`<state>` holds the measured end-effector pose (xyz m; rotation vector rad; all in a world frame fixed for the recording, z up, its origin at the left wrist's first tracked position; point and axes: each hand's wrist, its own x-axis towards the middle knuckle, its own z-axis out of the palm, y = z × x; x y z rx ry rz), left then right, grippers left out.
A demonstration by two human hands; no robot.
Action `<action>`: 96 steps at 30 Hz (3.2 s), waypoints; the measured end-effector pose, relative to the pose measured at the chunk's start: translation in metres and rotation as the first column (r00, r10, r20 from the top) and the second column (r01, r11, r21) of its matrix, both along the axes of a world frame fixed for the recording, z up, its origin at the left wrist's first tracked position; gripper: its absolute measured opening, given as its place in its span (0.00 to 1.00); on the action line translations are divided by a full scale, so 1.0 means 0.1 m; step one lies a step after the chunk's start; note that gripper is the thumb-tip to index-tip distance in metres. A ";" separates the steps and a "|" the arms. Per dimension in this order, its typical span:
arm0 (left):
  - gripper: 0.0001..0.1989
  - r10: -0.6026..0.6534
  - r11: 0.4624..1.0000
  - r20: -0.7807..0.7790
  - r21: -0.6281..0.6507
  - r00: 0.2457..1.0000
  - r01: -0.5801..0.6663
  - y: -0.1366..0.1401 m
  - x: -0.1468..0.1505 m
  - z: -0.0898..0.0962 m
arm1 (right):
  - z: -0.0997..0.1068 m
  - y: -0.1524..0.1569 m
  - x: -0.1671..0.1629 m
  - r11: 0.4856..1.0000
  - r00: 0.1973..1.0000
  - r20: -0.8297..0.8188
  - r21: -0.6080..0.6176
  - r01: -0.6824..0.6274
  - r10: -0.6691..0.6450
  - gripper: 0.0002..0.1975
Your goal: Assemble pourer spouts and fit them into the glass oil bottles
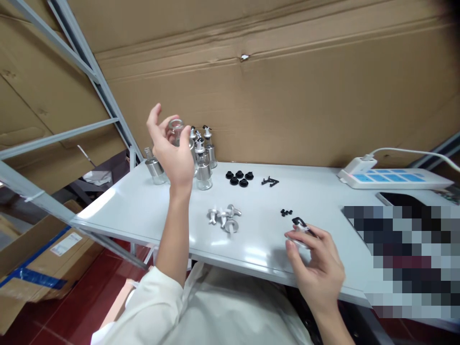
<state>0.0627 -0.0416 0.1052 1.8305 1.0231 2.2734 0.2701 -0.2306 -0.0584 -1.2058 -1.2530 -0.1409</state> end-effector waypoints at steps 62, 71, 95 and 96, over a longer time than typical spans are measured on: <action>0.28 -0.809 0.554 -0.080 -0.435 0.582 0.710 -1.08 0.87 -0.92 | 0.78 0.46 -0.20 0.943 0.967 0.253 0.319 -0.094 0.011 0.16; 0.25 -0.797 0.562 -0.073 -0.453 0.599 0.692 -1.07 0.88 -0.94 | 0.81 0.46 -0.17 0.940 0.985 0.175 0.336 -0.059 0.000 0.19; 0.23 -0.838 0.519 -0.076 -0.418 0.541 0.746 -0.93 0.85 -1.09 | 0.58 0.49 -0.26 0.963 0.984 0.117 0.216 -0.158 0.135 0.13; 0.24 -0.837 0.522 -0.083 -0.416 0.541 0.744 -0.93 0.85 -1.09 | 0.57 0.49 -0.26 0.964 0.983 0.114 0.211 -0.163 0.141 0.13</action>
